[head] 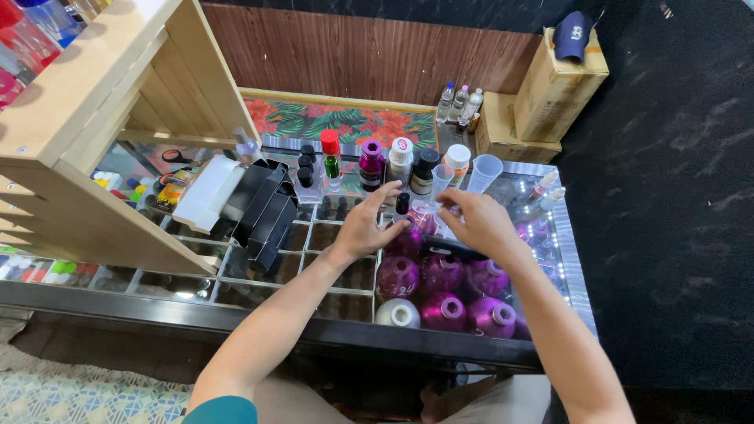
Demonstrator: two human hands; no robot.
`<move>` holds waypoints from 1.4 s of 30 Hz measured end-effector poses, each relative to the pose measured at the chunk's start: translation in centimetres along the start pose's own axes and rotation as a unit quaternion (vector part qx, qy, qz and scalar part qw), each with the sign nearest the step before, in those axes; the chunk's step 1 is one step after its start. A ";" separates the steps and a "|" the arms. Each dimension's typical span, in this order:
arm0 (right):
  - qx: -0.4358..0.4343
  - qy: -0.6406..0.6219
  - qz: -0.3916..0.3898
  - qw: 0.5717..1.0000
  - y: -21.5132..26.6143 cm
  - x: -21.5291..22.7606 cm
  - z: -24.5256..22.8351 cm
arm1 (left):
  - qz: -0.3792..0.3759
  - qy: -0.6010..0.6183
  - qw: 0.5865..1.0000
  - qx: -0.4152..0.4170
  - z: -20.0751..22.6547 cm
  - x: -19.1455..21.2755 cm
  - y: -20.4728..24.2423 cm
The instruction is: The person pours liquid from a clear plastic cup into a small purple bottle, then places the bottle into a black plastic tray. The person repeats this process with several other purple bottles.
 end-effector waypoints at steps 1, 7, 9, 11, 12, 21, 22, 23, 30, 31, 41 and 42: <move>0.001 0.000 -0.001 1.000 0.1 0.6 0.1 | 0.001 0.000 1.000 0.001 -0.5 -0.3 0.0; -0.068 0.168 -0.155 0.971 1.3 -2.9 5.9 | 0.096 -0.207 0.938 -0.263 4.3 -1.3 1.5; -0.070 0.142 -0.155 0.975 1.8 -2.9 5.9 | 0.026 -0.248 0.913 -0.323 6.2 -3.4 2.4; -0.072 0.140 -0.159 0.975 1.8 -3.5 6.4 | -0.006 -0.277 0.901 -0.335 6.1 -4.6 2.8; -0.075 0.138 -0.160 0.974 1.7 -3.6 6.7 | -0.037 -0.305 0.886 -0.348 6.0 -5.6 3.0; 0.018 -0.002 -0.132 0.991 2.4 -4.8 4.2 | -0.081 -0.328 0.871 -0.356 6.0 -7.0 3.6; 0.016 -0.002 -0.132 0.991 2.5 -4.9 4.2 | -0.081 -0.327 0.871 -0.357 6.0 -7.0 3.6; 0.017 -0.025 -0.132 0.991 2.5 -5.0 4.2 | -0.074 -0.324 0.870 -0.363 6.2 -7.0 3.6; -0.002 -0.174 -0.186 0.967 3.2 -2.7 1.0 | -0.033 -0.329 0.872 -0.361 6.9 -5.7 2.9; -0.001 -0.172 -0.188 0.967 3.4 -2.6 0.7 | -0.031 -0.329 0.873 -0.359 7.1 -5.6 2.9; -0.054 -0.121 -0.144 0.981 4.4 1.1 2.0 | -0.002 -0.365 0.855 -0.369 10.3 -7.2 1.0; -0.097 -0.108 -0.129 0.981 5.2 1.6 2.8 | -0.007 -0.372 0.851 -0.369 10.5 -8.3 1.0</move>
Point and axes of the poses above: each hand's wrist, its own y-axis away from the middle knuckle, its own x-axis out of the back of the hand, z = x × y, the point moved 9 cm from there along -y, towards the middle knuckle, and after that the axes turned 2 degrees about y, right-handed, at the moved point
